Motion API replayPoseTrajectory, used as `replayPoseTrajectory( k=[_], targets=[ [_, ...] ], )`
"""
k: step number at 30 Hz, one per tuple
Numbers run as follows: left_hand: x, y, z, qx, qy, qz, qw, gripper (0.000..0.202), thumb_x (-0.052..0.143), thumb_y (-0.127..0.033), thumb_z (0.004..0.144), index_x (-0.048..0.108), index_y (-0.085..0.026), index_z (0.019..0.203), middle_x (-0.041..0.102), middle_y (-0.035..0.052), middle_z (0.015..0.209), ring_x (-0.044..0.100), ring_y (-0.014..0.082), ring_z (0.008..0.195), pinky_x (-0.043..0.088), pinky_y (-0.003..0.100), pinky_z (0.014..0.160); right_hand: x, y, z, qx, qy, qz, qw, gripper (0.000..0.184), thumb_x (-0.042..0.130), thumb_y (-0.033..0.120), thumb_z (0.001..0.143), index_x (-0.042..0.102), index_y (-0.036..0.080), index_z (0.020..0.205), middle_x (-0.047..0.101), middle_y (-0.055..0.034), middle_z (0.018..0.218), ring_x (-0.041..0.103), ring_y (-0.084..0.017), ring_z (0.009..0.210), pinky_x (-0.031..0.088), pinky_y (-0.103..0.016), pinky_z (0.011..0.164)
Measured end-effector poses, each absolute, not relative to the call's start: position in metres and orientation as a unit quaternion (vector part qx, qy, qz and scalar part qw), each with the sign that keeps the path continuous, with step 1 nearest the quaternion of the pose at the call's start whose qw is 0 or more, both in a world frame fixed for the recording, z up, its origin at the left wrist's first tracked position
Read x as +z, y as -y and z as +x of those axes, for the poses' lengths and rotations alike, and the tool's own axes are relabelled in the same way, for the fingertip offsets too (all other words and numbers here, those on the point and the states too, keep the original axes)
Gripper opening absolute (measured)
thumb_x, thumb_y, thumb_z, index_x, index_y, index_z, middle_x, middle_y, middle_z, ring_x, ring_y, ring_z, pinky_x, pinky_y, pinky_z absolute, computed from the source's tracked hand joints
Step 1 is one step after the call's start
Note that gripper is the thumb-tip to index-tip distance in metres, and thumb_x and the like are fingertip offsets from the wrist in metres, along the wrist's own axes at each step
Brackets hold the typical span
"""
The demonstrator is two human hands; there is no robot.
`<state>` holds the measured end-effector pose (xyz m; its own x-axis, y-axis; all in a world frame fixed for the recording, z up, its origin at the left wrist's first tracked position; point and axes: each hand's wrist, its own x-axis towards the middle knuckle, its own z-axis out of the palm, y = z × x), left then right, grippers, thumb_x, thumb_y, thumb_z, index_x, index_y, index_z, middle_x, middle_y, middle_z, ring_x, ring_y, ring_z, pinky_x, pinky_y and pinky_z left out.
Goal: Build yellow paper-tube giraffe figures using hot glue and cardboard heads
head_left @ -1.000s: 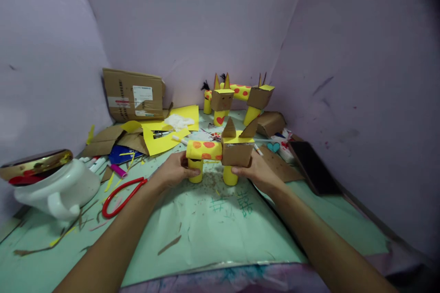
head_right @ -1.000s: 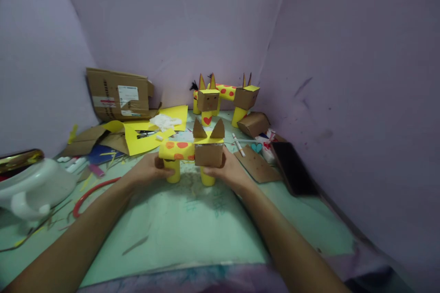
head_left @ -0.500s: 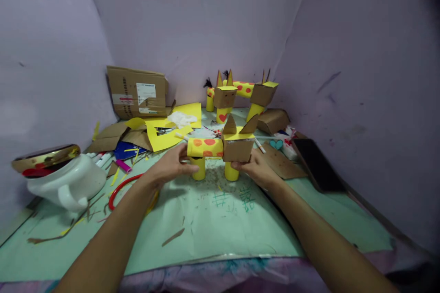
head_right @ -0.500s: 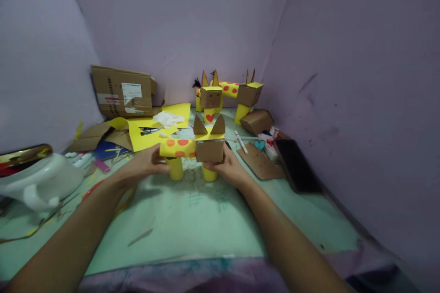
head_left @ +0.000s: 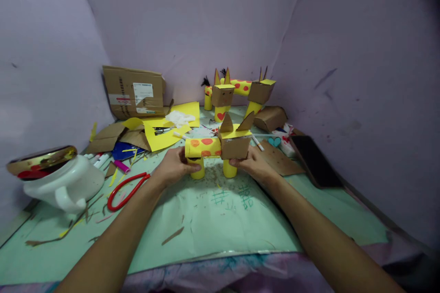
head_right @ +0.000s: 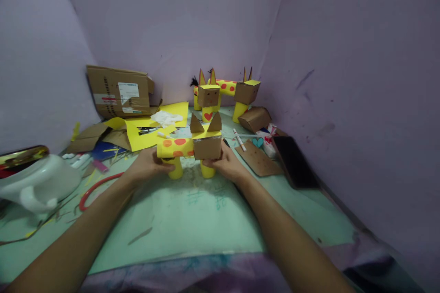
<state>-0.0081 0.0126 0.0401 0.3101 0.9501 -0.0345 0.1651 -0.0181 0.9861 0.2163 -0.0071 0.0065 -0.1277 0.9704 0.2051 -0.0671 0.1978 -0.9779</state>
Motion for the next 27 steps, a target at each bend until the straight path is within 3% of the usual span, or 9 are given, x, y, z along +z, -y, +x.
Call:
replayPoseTrajectory(
  k=[6, 10, 15, 18, 22, 27],
  targets=[
    [0.039, -0.015, -0.009, 0.367, -0.451, 0.611, 0.537, 0.046, 0.080, -0.018, 0.041, 0.068, -0.010, 0.085, 0.072, 0.0113, 0.083, 0.064, 0.0329, 0.087, 0.051, 0.047, 0.076, 0.006, 0.008, 0.214, 0.474, 0.576, -0.400, 0.532, 0.046, 0.074, 0.030, 0.057, 0.054, 0.024, 0.098, 0.064, -0.0018, 0.098, 0.059, -0.023, 0.092, 0.046, -0.036, 0.082],
    [0.037, -0.016, -0.010, 0.347, -0.456, 0.619, 0.538, 0.048, 0.078, -0.018, 0.043, 0.067, -0.009, 0.089, 0.071, 0.0122, 0.089, 0.064, 0.0319, 0.088, 0.049, 0.046, 0.080, 0.003, 0.007, 0.216, 0.464, 0.587, -0.401, 0.528, 0.049, 0.074, 0.031, 0.059, 0.053, 0.024, 0.102, 0.063, -0.0024, 0.106, 0.058, -0.023, 0.097, 0.046, -0.035, 0.082],
    [0.045, -0.015, -0.022, 0.307, -0.379, 0.663, 0.567, 0.071, 0.077, -0.024, 0.053, 0.054, -0.012, 0.119, 0.063, 0.0159, 0.115, 0.060, 0.0308, 0.101, 0.048, 0.044, 0.085, 0.002, 0.007, 0.218, 0.472, 0.587, -0.396, 0.525, 0.050, 0.075, 0.029, 0.059, 0.053, 0.025, 0.104, 0.062, -0.0023, 0.110, 0.057, -0.023, 0.099, 0.046, -0.035, 0.083],
    [0.054, -0.011, -0.026, 0.383, -0.369, 0.686, 0.497, 0.069, 0.070, -0.035, 0.065, 0.047, -0.018, 0.128, 0.052, 0.0141, 0.131, 0.052, 0.0286, 0.114, 0.045, 0.040, 0.090, 0.004, 0.008, 0.217, 0.477, 0.585, -0.395, 0.524, 0.049, 0.075, 0.028, 0.059, 0.053, 0.025, 0.103, 0.063, -0.0019, 0.106, 0.058, -0.022, 0.097, 0.045, -0.035, 0.084],
    [0.058, -0.006, -0.022, 0.442, -0.412, 0.729, 0.322, 0.041, 0.055, -0.040, 0.079, 0.061, -0.018, 0.113, 0.059, 0.0095, 0.125, 0.050, 0.0242, 0.118, 0.037, 0.036, 0.100, 0.008, 0.009, 0.216, 0.488, 0.573, -0.399, 0.524, 0.050, 0.076, 0.029, 0.056, 0.053, 0.025, 0.101, 0.063, -0.0020, 0.103, 0.057, -0.023, 0.097, 0.045, -0.036, 0.085],
    [0.053, -0.005, -0.014, 0.468, -0.432, 0.731, 0.244, 0.028, 0.058, -0.034, 0.077, 0.069, -0.017, 0.096, 0.069, 0.0074, 0.107, 0.058, 0.0225, 0.107, 0.038, 0.035, 0.101, 0.013, 0.010, 0.215, 0.495, 0.580, -0.395, 0.512, 0.047, 0.075, 0.027, 0.055, 0.055, 0.024, 0.097, 0.062, -0.0014, 0.097, 0.057, -0.023, 0.094, 0.045, -0.037, 0.085]
  ],
)
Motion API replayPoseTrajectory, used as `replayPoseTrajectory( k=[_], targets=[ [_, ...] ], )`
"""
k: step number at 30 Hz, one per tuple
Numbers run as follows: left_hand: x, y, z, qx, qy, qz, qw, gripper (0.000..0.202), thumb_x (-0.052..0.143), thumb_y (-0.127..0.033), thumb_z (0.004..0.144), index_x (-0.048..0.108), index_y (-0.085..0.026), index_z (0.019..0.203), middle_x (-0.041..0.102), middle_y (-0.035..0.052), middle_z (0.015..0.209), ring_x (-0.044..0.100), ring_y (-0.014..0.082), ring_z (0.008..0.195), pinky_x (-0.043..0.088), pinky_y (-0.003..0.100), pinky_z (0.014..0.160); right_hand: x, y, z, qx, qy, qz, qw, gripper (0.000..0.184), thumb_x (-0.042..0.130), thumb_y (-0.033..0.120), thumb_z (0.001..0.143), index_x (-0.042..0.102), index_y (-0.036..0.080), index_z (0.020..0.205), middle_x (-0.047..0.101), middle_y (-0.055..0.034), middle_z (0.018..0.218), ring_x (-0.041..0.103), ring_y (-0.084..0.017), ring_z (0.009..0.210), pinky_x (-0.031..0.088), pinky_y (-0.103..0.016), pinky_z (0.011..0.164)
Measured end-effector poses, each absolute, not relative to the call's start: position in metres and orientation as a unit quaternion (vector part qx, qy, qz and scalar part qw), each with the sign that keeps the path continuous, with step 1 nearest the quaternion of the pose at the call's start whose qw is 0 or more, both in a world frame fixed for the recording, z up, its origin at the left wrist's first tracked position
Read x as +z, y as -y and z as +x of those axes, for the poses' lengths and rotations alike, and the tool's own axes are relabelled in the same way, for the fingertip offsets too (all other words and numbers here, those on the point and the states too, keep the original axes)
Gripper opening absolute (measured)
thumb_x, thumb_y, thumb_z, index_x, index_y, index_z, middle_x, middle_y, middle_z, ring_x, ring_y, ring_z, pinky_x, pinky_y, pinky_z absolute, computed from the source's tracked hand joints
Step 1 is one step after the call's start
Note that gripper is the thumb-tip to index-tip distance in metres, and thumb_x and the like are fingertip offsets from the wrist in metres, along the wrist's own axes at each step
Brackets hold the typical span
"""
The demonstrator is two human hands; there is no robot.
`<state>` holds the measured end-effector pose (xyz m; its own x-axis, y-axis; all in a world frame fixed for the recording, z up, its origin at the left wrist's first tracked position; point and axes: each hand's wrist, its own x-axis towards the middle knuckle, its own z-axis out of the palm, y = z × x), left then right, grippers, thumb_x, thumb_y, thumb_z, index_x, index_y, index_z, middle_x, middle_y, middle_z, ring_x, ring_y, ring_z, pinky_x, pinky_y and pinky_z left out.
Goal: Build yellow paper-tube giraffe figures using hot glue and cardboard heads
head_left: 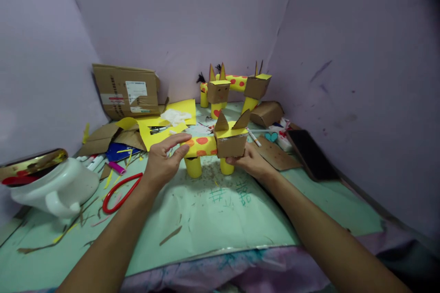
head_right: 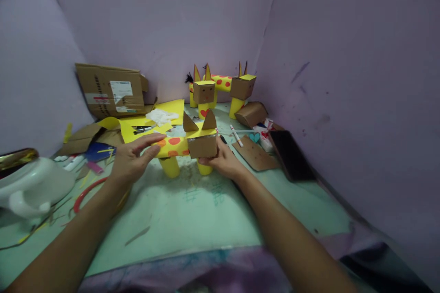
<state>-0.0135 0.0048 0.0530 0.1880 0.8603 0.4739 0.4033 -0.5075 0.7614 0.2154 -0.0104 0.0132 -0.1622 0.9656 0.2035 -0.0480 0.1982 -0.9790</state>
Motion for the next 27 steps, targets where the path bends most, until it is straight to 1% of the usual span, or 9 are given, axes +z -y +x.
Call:
replayPoseTrajectory(
  k=[4, 12, 18, 20, 21, 23, 24, 25, 27],
  targets=[
    [0.053, -0.005, -0.013, 0.471, -0.439, 0.725, 0.243, 0.025, 0.059, -0.032, 0.075, 0.070, -0.018, 0.093, 0.070, 0.0053, 0.104, 0.060, 0.0219, 0.105, 0.039, 0.035, 0.100, 0.016, 0.011, 0.215, 0.495, 0.585, -0.393, 0.509, 0.046, 0.075, 0.029, 0.055, 0.056, 0.025, 0.096, 0.062, -0.0011, 0.096, 0.057, -0.023, 0.093, 0.045, -0.038, 0.085],
    [0.053, -0.005, -0.014, 0.465, -0.444, 0.727, 0.242, 0.025, 0.060, -0.031, 0.075, 0.070, -0.017, 0.094, 0.071, 0.0056, 0.103, 0.060, 0.0219, 0.104, 0.040, 0.034, 0.099, 0.018, 0.012, 0.215, 0.488, 0.589, -0.390, 0.512, 0.045, 0.074, 0.028, 0.056, 0.057, 0.024, 0.097, 0.063, -0.0017, 0.096, 0.058, -0.023, 0.094, 0.046, -0.038, 0.084],
    [0.054, -0.005, -0.014, 0.464, -0.446, 0.723, 0.252, 0.026, 0.059, -0.033, 0.075, 0.069, -0.017, 0.092, 0.070, 0.0058, 0.103, 0.059, 0.0224, 0.105, 0.039, 0.033, 0.099, 0.016, 0.011, 0.216, 0.489, 0.588, -0.397, 0.508, 0.047, 0.075, 0.029, 0.054, 0.057, 0.023, 0.097, 0.064, -0.0019, 0.099, 0.057, -0.024, 0.098, 0.045, -0.038, 0.086],
    [0.051, -0.006, -0.015, 0.470, -0.423, 0.720, 0.286, 0.033, 0.061, -0.034, 0.074, 0.065, -0.016, 0.102, 0.066, 0.0080, 0.110, 0.057, 0.0233, 0.108, 0.040, 0.034, 0.098, 0.014, 0.011, 0.216, 0.496, 0.580, -0.397, 0.510, 0.049, 0.076, 0.028, 0.054, 0.056, 0.024, 0.099, 0.063, -0.0023, 0.102, 0.057, -0.024, 0.100, 0.045, -0.038, 0.087],
    [0.049, -0.007, -0.015, 0.475, -0.404, 0.716, 0.315, 0.042, 0.063, -0.034, 0.072, 0.060, -0.016, 0.110, 0.063, 0.0093, 0.115, 0.055, 0.0239, 0.111, 0.041, 0.034, 0.097, 0.013, 0.010, 0.217, 0.502, 0.574, -0.396, 0.512, 0.051, 0.076, 0.028, 0.054, 0.055, 0.024, 0.101, 0.063, -0.0023, 0.104, 0.057, -0.025, 0.101, 0.045, -0.038, 0.087],
    [0.045, -0.009, -0.015, 0.484, -0.363, 0.701, 0.379, 0.066, 0.070, -0.033, 0.065, 0.046, -0.017, 0.125, 0.055, 0.0119, 0.126, 0.049, 0.0248, 0.118, 0.041, 0.034, 0.097, 0.009, 0.009, 0.218, 0.509, 0.566, -0.395, 0.514, 0.055, 0.077, 0.028, 0.054, 0.054, 0.025, 0.104, 0.063, -0.0021, 0.107, 0.057, -0.024, 0.102, 0.045, -0.038, 0.087],
    [0.044, -0.010, -0.016, 0.483, -0.352, 0.691, 0.407, 0.077, 0.074, -0.031, 0.061, 0.040, -0.018, 0.130, 0.050, 0.0131, 0.131, 0.047, 0.0250, 0.121, 0.041, 0.034, 0.098, 0.007, 0.009, 0.218, 0.509, 0.564, -0.395, 0.517, 0.055, 0.077, 0.028, 0.055, 0.054, 0.026, 0.105, 0.063, -0.0020, 0.108, 0.057, -0.024, 0.102, 0.045, -0.037, 0.087],
    [0.042, -0.011, -0.016, 0.476, -0.351, 0.682, 0.431, 0.085, 0.076, -0.029, 0.058, 0.035, -0.019, 0.132, 0.046, 0.0140, 0.135, 0.044, 0.0252, 0.123, 0.040, 0.034, 0.098, 0.006, 0.009, 0.219, 0.507, 0.564, -0.395, 0.518, 0.054, 0.077, 0.028, 0.056, 0.054, 0.026, 0.105, 0.063, -0.0020, 0.108, 0.057, -0.024, 0.101, 0.045, -0.037, 0.087],
    [0.039, -0.012, -0.016, 0.445, -0.370, 0.665, 0.471, 0.090, 0.078, -0.026, 0.054, 0.033, -0.019, 0.131, 0.042, 0.0154, 0.138, 0.045, 0.0260, 0.122, 0.041, 0.036, 0.097, 0.003, 0.008, 0.219, 0.500, 0.566, -0.399, 0.520, 0.050, 0.076, 0.028, 0.057, 0.055, 0.025, 0.102, 0.064, -0.0021, 0.106, 0.058, -0.023, 0.099, 0.044, -0.037, 0.086]
  ],
)
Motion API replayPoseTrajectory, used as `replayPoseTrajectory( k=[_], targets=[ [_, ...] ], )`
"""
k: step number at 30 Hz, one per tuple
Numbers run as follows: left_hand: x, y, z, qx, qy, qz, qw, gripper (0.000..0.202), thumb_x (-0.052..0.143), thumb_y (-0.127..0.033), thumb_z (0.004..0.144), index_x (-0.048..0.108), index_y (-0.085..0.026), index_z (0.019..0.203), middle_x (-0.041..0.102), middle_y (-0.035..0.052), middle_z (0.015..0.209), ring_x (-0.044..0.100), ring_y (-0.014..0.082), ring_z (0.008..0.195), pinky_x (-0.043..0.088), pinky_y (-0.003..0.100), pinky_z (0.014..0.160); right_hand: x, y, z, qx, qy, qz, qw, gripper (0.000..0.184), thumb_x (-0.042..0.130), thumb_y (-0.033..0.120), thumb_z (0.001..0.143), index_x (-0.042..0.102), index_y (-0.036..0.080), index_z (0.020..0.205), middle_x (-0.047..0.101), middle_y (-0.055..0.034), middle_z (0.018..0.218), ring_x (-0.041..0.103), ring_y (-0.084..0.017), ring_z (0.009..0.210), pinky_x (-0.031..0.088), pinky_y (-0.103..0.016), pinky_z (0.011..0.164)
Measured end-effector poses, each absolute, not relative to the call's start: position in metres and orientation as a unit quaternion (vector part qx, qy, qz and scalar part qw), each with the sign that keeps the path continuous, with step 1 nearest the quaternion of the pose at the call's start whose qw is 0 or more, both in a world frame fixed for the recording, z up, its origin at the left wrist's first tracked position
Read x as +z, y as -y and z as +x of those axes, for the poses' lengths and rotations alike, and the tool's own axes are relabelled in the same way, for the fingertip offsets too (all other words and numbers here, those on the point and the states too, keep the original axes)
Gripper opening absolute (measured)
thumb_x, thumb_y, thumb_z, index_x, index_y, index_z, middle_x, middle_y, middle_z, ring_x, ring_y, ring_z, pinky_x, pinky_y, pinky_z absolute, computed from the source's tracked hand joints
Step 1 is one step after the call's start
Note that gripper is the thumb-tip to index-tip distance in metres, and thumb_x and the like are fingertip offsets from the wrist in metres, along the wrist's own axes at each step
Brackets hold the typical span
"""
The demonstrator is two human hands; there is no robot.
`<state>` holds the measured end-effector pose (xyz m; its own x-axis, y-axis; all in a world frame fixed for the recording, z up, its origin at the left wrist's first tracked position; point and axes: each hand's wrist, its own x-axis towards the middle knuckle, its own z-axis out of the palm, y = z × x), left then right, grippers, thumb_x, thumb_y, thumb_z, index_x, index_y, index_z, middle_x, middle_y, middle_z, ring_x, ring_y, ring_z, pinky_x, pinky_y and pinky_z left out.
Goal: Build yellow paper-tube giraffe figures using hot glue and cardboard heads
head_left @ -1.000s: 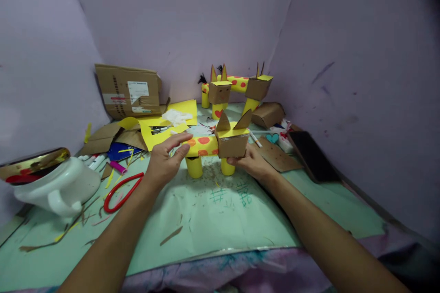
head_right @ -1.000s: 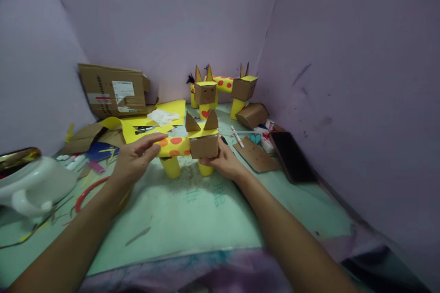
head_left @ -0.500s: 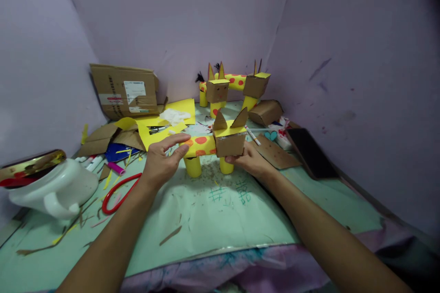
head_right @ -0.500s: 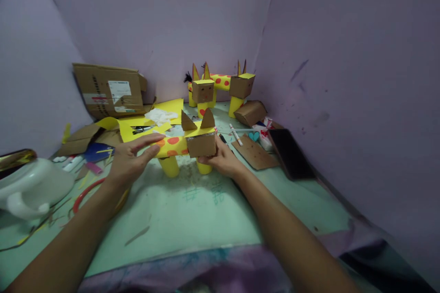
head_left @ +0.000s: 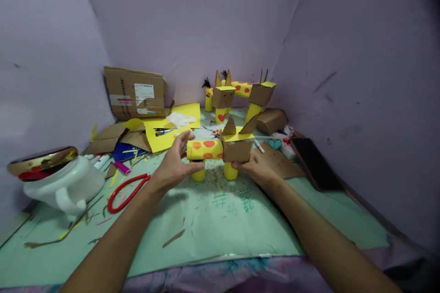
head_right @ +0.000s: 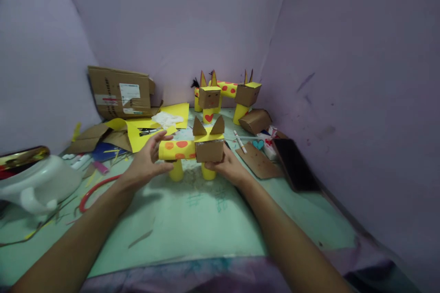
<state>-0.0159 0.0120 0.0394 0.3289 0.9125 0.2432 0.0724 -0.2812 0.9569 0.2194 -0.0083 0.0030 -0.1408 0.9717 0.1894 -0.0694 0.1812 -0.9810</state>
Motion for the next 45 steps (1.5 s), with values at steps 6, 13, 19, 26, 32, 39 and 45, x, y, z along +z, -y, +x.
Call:
replayPoseTrajectory(
  k=[6, 13, 19, 26, 32, 39, 45],
  targets=[
    [0.030, -0.011, -0.010, 0.322, -0.444, 0.666, 0.506, 0.052, 0.073, -0.012, 0.050, 0.058, -0.014, 0.100, 0.067, 0.0086, 0.100, 0.061, 0.0272, 0.094, 0.048, 0.038, 0.081, 0.004, 0.010, 0.221, 0.471, 0.580, -0.419, 0.516, 0.051, 0.080, 0.032, 0.054, 0.057, 0.023, 0.099, 0.065, -0.0039, 0.102, 0.059, -0.025, 0.095, 0.046, -0.038, 0.082],
    [0.024, -0.010, -0.005, 0.358, -0.437, 0.650, 0.509, 0.042, 0.069, -0.014, 0.053, 0.060, -0.012, 0.093, 0.067, 0.0068, 0.092, 0.061, 0.0222, 0.083, 0.047, 0.033, 0.075, 0.018, 0.015, 0.243, 0.451, 0.586, -0.364, 0.566, 0.097, 0.081, 0.056, 0.043, 0.040, 0.029, 0.126, 0.044, -0.0118, 0.135, 0.045, -0.032, 0.122, 0.039, -0.047, 0.097],
    [0.028, -0.007, -0.007, 0.348, -0.443, 0.672, 0.482, 0.044, 0.068, -0.014, 0.053, 0.062, -0.012, 0.096, 0.067, 0.0073, 0.093, 0.060, 0.0222, 0.083, 0.046, 0.030, 0.070, 0.088, 0.053, 0.228, 0.105, 0.602, -0.361, 0.704, 0.066, 0.077, 0.027, 0.064, 0.047, 0.028, 0.122, 0.052, -0.0074, 0.125, 0.046, -0.026, 0.121, 0.029, -0.050, 0.106],
    [0.034, 0.001, -0.004, 0.348, -0.443, 0.717, 0.411, 0.038, 0.067, -0.021, 0.058, 0.062, -0.014, 0.095, 0.067, 0.0046, 0.091, 0.058, 0.0214, 0.082, 0.044, 0.028, 0.069, 0.128, 0.052, 0.158, 0.069, 0.836, -0.474, 0.266, 0.080, 0.070, 0.009, 0.061, 0.037, 0.019, 0.133, 0.051, -0.0157, 0.128, 0.048, -0.032, 0.119, 0.040, -0.050, 0.097],
    [0.041, 0.007, -0.004, 0.344, -0.415, 0.737, 0.408, 0.034, 0.063, -0.026, 0.063, 0.060, -0.016, 0.096, 0.063, 0.0009, 0.085, 0.055, 0.0176, 0.076, 0.042, 0.026, 0.065, 0.118, 0.027, 0.159, 0.075, 0.843, -0.521, 0.113, 0.052, 0.055, 0.001, 0.068, 0.048, 0.012, 0.118, 0.060, -0.0164, 0.109, 0.055, -0.029, 0.103, 0.042, -0.040, 0.085],
    [0.047, 0.021, 0.003, 0.367, -0.394, 0.756, 0.372, 0.036, 0.064, -0.031, 0.066, 0.057, -0.021, 0.100, 0.063, -0.0002, 0.089, 0.056, 0.0179, 0.078, 0.042, 0.027, 0.068, 0.120, 0.042, 0.177, 0.096, 0.844, -0.494, 0.182, 0.051, 0.047, -0.007, 0.061, 0.049, 0.019, 0.106, 0.058, -0.0081, 0.102, 0.054, -0.022, 0.093, 0.041, -0.033, 0.079],
    [0.055, 0.033, 0.012, 0.349, -0.405, 0.784, 0.316, 0.039, 0.068, -0.025, 0.059, 0.055, -0.023, 0.096, 0.064, -0.0015, 0.081, 0.057, 0.0182, 0.070, 0.041, 0.026, 0.060, 0.108, 0.055, 0.195, 0.116, 0.838, -0.481, 0.230, 0.048, 0.051, -0.003, 0.064, 0.048, 0.021, 0.105, 0.059, -0.0062, 0.097, 0.055, -0.021, 0.087, 0.043, -0.034, 0.074]
  ],
)
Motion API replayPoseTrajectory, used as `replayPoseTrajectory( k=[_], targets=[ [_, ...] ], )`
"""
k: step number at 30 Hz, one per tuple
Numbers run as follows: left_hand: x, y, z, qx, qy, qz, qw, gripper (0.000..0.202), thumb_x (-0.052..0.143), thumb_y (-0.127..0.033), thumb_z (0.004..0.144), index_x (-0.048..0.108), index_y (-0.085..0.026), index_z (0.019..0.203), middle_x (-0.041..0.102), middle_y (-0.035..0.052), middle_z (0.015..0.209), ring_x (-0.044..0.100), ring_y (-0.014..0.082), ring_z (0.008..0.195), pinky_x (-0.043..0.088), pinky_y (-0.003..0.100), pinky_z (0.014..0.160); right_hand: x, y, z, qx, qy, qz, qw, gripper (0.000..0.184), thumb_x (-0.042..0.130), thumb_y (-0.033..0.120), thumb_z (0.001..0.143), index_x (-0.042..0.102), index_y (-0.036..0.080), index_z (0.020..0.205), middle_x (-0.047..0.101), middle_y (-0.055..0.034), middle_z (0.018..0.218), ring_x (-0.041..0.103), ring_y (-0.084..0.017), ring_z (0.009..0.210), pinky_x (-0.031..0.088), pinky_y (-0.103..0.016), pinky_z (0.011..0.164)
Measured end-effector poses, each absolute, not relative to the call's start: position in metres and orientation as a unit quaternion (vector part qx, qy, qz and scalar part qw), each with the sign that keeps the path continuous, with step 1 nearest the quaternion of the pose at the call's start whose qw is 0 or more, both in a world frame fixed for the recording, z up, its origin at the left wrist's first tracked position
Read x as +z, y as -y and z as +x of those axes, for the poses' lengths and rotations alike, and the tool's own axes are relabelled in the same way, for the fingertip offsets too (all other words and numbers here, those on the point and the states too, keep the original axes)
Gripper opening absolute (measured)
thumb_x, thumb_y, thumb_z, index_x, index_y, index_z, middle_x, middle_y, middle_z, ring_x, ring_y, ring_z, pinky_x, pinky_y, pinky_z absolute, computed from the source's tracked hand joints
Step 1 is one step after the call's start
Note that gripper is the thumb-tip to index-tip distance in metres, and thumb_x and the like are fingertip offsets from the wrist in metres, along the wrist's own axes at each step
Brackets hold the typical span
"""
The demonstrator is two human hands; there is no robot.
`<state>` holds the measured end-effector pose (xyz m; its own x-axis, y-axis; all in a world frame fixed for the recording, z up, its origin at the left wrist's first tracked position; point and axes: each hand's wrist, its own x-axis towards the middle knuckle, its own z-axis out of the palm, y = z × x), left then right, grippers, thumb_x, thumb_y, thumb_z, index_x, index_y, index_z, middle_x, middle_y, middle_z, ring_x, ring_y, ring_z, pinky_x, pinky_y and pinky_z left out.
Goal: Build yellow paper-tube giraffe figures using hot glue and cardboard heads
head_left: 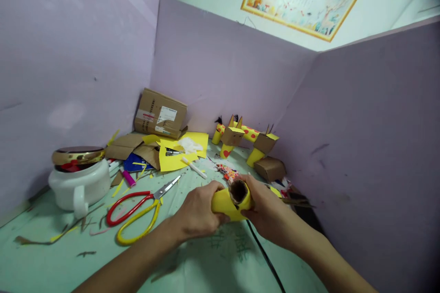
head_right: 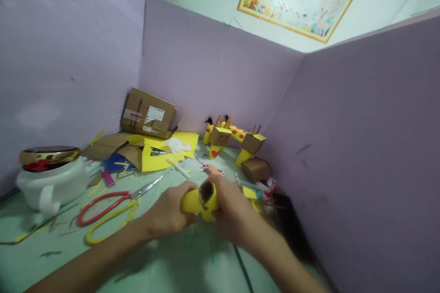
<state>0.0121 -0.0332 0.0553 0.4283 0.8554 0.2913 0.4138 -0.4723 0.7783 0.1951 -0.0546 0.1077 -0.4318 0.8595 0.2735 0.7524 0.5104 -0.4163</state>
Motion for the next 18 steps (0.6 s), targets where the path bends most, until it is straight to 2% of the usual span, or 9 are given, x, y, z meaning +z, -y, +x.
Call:
replayPoseTrajectory(
  k=[2, 5, 7, 10, 12, 14, 18],
  targets=[
    [0.064, 0.037, 0.011, 0.373, -0.384, 0.783, 0.318, 0.041, 0.068, -0.023, 0.060, 0.054, -0.024, 0.098, 0.064, -0.0016, 0.084, 0.058, 0.0175, 0.072, 0.043, 0.026, 0.062, 0.107, 0.058, 0.201, 0.119, 0.830, -0.471, 0.274, 0.044, 0.052, 0.000, 0.069, 0.048, 0.022, 0.107, 0.058, -0.0059, 0.100, 0.055, -0.021, 0.089, 0.044, -0.034, 0.077],
    [0.083, 0.040, 0.008, 0.438, -0.344, 0.765, 0.323, 0.042, 0.070, -0.021, 0.062, 0.054, -0.024, 0.100, 0.064, -0.0006, 0.092, 0.059, 0.0168, 0.082, 0.046, 0.026, 0.072, 0.109, 0.065, 0.205, 0.142, 0.791, -0.456, 0.382, 0.040, 0.058, 0.008, 0.074, 0.047, 0.024, 0.110, 0.056, -0.0055, 0.107, 0.054, -0.020, 0.096, 0.043, -0.035, 0.084],
    [0.099, 0.042, 0.006, 0.496, -0.311, 0.743, 0.326, 0.046, 0.070, -0.024, 0.063, 0.052, -0.023, 0.105, 0.063, 0.0011, 0.095, 0.060, 0.0173, 0.088, 0.047, 0.026, 0.076, 0.109, 0.068, 0.205, 0.209, 0.738, -0.436, 0.470, 0.044, 0.063, 0.012, 0.072, 0.046, 0.026, 0.109, 0.055, -0.0037, 0.105, 0.055, -0.019, 0.094, 0.046, -0.033, 0.081],
    [0.121, 0.042, 0.007, 0.562, -0.261, 0.708, 0.338, 0.052, 0.069, -0.030, 0.068, 0.046, -0.022, 0.114, 0.061, 0.0054, 0.104, 0.060, 0.0188, 0.092, 0.049, 0.027, 0.074, 0.104, 0.067, 0.197, 0.366, 0.607, -0.387, 0.590, 0.052, 0.070, 0.014, 0.065, 0.044, 0.027, 0.108, 0.056, -0.0006, 0.098, 0.057, -0.017, 0.084, 0.049, -0.029, 0.070],
    [0.131, 0.040, 0.011, 0.571, -0.266, 0.708, 0.320, 0.052, 0.067, -0.032, 0.070, 0.044, -0.021, 0.115, 0.060, 0.0071, 0.108, 0.061, 0.0188, 0.090, 0.050, 0.026, 0.070, 0.097, 0.063, 0.187, 0.451, 0.528, -0.357, 0.625, 0.052, 0.072, 0.015, 0.062, 0.044, 0.025, 0.104, 0.058, -0.0001, 0.093, 0.058, -0.017, 0.080, 0.049, -0.030, 0.068],
    [0.137, 0.037, 0.014, 0.550, -0.299, 0.735, 0.260, 0.047, 0.065, -0.031, 0.071, 0.047, -0.021, 0.112, 0.060, 0.0065, 0.105, 0.061, 0.0179, 0.085, 0.050, 0.027, 0.069, 0.088, 0.057, 0.177, 0.503, 0.479, -0.338, 0.635, 0.051, 0.074, 0.016, 0.058, 0.046, 0.023, 0.099, 0.060, 0.0001, 0.087, 0.059, -0.018, 0.076, 0.049, -0.030, 0.067],
    [0.139, 0.030, 0.014, 0.479, -0.370, 0.786, 0.126, 0.028, 0.062, -0.033, 0.071, 0.056, -0.019, 0.094, 0.063, 0.0034, 0.094, 0.060, 0.0180, 0.081, 0.047, 0.029, 0.072, 0.069, 0.050, 0.158, 0.570, 0.424, -0.288, 0.642, 0.056, 0.076, 0.017, 0.053, 0.045, 0.021, 0.099, 0.062, -0.0009, 0.088, 0.060, -0.019, 0.078, 0.048, -0.032, 0.070]
  ],
)
